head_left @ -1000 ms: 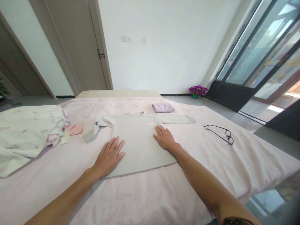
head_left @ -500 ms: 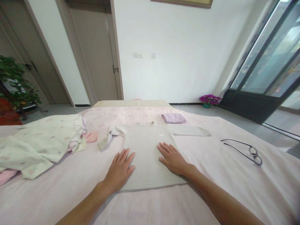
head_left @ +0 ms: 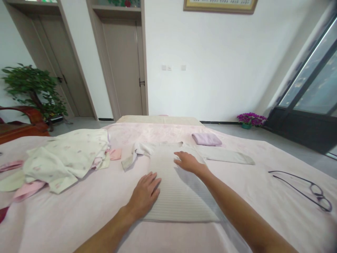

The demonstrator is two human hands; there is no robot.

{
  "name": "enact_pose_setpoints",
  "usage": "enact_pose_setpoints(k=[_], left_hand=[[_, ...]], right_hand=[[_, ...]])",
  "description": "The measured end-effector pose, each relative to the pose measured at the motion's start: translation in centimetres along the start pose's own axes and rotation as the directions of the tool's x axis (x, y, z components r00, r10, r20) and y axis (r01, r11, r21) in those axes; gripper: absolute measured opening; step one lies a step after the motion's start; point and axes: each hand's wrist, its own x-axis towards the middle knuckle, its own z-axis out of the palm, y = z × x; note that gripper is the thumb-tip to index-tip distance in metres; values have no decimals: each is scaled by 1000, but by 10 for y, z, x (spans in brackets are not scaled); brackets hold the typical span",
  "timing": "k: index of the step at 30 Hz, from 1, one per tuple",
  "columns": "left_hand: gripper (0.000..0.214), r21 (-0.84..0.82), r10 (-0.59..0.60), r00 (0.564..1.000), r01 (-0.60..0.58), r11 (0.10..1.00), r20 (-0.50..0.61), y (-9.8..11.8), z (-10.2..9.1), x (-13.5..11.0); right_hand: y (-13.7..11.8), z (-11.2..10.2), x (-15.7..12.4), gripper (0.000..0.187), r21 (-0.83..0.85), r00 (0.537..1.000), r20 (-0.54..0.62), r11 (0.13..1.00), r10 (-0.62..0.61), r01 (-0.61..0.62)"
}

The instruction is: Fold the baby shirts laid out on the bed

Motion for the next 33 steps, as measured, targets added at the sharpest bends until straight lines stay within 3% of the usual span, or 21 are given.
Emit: enact_pose_setpoints(k=[3,5,8,11,13,15,18,21,24,29,33], left_hand=[[42,-256,-120,989,95,962,-83,0,-7,-1],[46,-428,-282,947,192,883,-157,-7,-11,0],[47,-581,-479,823,238,778,-305,-31,-15,8],[43,-646,-636,662,290,706,-398,-68,-20,19],[39,-614,-704,571,392,685,-422,-92,-25,24],[40,-499,-741,525,549,670,-418,-112,-30,27],[44,-267,-760,555,718,643,-338,-128,-36,28],[49,-84,-734,624,744,663,-269,-132,-39,33],[52,36,-735,632,763,645,-245,-133,-39,39],[36,64,-755,637,769,636,-158,-139,-37,46],[27,-63,-745,610,761,646,-270,-146,-40,51]], right_hand=[[-13,16,23,52,27,998,-59,999,32,-31],[-15,29,29,50,31,995,-78,998,64,-62],[-12,49,28,46,28,990,-115,996,85,-82],[-6,63,25,46,15,984,-165,998,59,-58],[-3,67,25,46,11,982,-182,999,43,-42],[-2,68,25,46,13,982,-184,999,38,-36],[-1,66,26,46,21,984,-178,999,31,-28],[0,64,26,46,34,983,-181,999,35,-29],[1,65,26,46,46,982,-186,998,41,-33],[3,65,27,45,73,980,-195,997,33,-19],[3,64,26,44,86,979,-199,996,35,-18]])
